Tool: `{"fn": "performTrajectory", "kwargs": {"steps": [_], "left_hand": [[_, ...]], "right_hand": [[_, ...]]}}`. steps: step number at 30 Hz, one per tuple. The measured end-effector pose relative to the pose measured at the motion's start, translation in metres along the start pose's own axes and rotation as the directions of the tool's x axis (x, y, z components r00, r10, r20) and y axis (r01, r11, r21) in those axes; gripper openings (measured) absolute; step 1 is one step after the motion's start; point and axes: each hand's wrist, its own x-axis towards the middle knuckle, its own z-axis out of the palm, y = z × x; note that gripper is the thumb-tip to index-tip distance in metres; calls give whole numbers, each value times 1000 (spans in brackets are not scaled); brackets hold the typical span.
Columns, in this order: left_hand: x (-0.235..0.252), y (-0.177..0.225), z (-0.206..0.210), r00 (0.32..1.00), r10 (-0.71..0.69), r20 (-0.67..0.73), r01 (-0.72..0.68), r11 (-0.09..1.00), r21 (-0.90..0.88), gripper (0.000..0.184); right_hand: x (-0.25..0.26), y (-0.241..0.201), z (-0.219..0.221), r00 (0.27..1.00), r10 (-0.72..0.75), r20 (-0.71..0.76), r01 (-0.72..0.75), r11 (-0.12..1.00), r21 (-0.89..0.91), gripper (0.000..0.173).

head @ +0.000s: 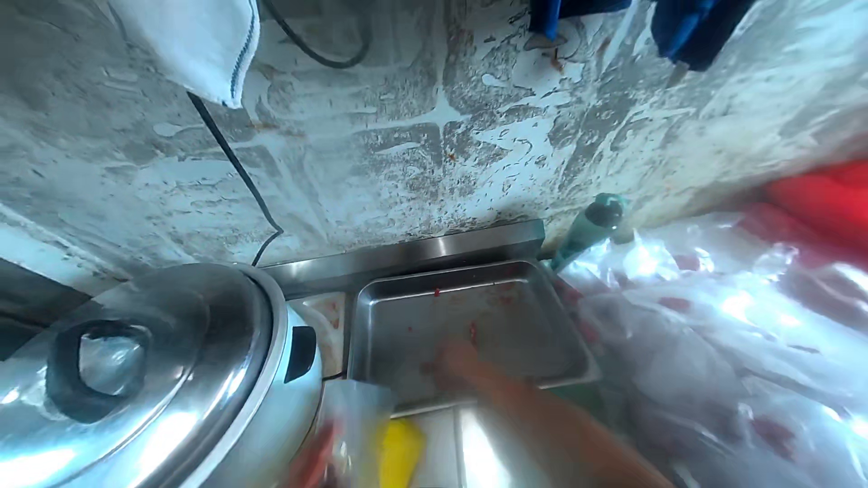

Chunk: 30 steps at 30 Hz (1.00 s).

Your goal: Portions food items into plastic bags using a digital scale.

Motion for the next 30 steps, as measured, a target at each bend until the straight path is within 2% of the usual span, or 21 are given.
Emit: {"fn": "performTrajectory", "kwargs": {"steps": [1,2,3,4,5,7,9,11,14,15,17,18,20,22,23,24,26,28,30], "left_hand": [[4,10,-3,996,86,-10,-86,995,42,47],[10,18,0,988,152,-9,-151,983,101,49],[18,25,7,989,145,14,-145,974,172,53],[29,31,18,995,89,51,-98,970,222,57],[43,33,33,995,2,98,-26,967,254,61],[77,25,67,967,-174,188,113,949,294,65],[101,17,98,937,-250,245,182,946,268,64],[112,18,121,923,-259,283,208,958,196,67],[110,29,140,956,-189,226,213,973,-88,63],[109,30,145,974,-160,161,193,958,-211,59],[107,34,144,983,-127,134,167,919,-357,67],[106,33,142,984,-113,138,159,907,-391,73],[107,29,140,983,-100,157,156,904,-399,73],[106,28,139,978,-107,181,169,915,-367,70],[105,28,137,974,-115,196,177,925,-335,71],[103,28,134,968,-124,216,187,934,-303,75],[100,26,129,961,-141,237,197,952,-236,81],[94,32,119,955,-166,246,213,961,-175,85],[86,45,104,950,-171,262,208,971,-119,85]], "right_hand": [[-23,-9,-8,996,71,-50,-64,990,123,39],[-44,-29,-15,965,246,-90,-206,925,318,39],[-39,-4,-24,987,102,-128,-35,895,444,35],[-31,12,-32,988,45,-146,55,788,613,31],[-31,13,-40,984,68,-163,72,688,723,27],[-47,-1,-58,972,145,-187,65,595,801,23],[-68,-16,-72,964,153,-218,103,542,834,22],[-84,-25,-76,963,139,-232,142,471,871,21],[-98,-33,-67,963,142,-229,149,425,893,21],[-98,-32,-59,961,145,-234,149,443,884,22],[-98,-29,-45,966,108,-233,133,566,814,26],[-97,-27,-39,973,67,-222,126,654,746,28],[-101,-28,-35,992,-21,-124,87,827,555,34],[-109,-34,-40,996,-84,-12,85,959,269,39],[-114,-39,-47,996,-90,10,88,983,164,38],[-117,-40,-54,996,-86,-14,87,988,130,35],[-113,-32,-72,983,-25,-180,65,972,224,26],[-86,-7,-86,940,81,-332,1,971,239,24],[-48,24,-83,923,157,-351,-105,981,162,27]]}}
